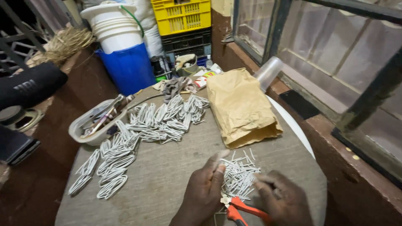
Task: The person uses orange-handled pliers to cut a long white wire into small segments on a table. They repeatedly pick up the wire, cut it, and drop the pieces into a growing pile. The person also handles a bundle of coiled wire, uncoiling it to continue the cutting process.
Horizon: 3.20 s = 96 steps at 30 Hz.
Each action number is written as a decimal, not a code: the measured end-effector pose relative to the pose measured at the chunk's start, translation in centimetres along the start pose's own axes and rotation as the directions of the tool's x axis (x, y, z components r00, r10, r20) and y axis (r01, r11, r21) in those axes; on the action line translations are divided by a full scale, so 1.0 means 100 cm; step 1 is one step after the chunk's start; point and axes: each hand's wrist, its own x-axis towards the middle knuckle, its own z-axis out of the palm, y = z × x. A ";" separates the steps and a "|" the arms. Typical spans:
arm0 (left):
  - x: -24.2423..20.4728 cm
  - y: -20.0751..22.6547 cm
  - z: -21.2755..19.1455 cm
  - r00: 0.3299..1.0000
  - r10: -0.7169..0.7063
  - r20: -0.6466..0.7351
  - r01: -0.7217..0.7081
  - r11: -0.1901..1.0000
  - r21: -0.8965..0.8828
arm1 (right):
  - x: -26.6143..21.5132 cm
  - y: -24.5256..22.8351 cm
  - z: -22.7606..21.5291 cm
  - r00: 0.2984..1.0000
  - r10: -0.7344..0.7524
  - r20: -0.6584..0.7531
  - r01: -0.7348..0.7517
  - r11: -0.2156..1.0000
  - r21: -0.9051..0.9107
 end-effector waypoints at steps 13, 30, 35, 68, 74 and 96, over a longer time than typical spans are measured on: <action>-0.005 0.019 -0.006 0.917 0.004 0.400 -0.019 0.999 0.032 | 0.083 0.034 -0.060 0.942 -0.101 0.319 0.103 0.995 0.008; -0.008 0.044 -0.002 0.783 -0.361 0.507 0.485 0.864 -0.134 | 0.063 0.019 0.005 0.955 -0.173 0.242 -0.155 0.404 0.902; -0.011 0.038 -0.003 0.785 -0.288 0.549 0.458 0.866 -0.200 | 0.067 0.022 0.003 0.861 -0.391 0.325 -0.216 0.297 0.930; 0.005 0.020 0.005 0.860 -0.507 -0.065 0.373 0.710 -0.598 | 0.005 -0.019 0.004 0.768 0.334 0.546 -0.578 0.728 0.368; -0.002 -0.001 0.012 0.952 -0.295 -0.075 0.271 0.933 -0.235 | -0.008 -0.025 0.016 0.792 0.255 0.554 -0.460 0.847 0.268; 0.004 0.003 0.002 0.904 -0.402 0.144 0.410 0.725 -0.553 | 0.010 -0.014 -0.007 0.723 0.183 0.666 -0.560 0.720 0.410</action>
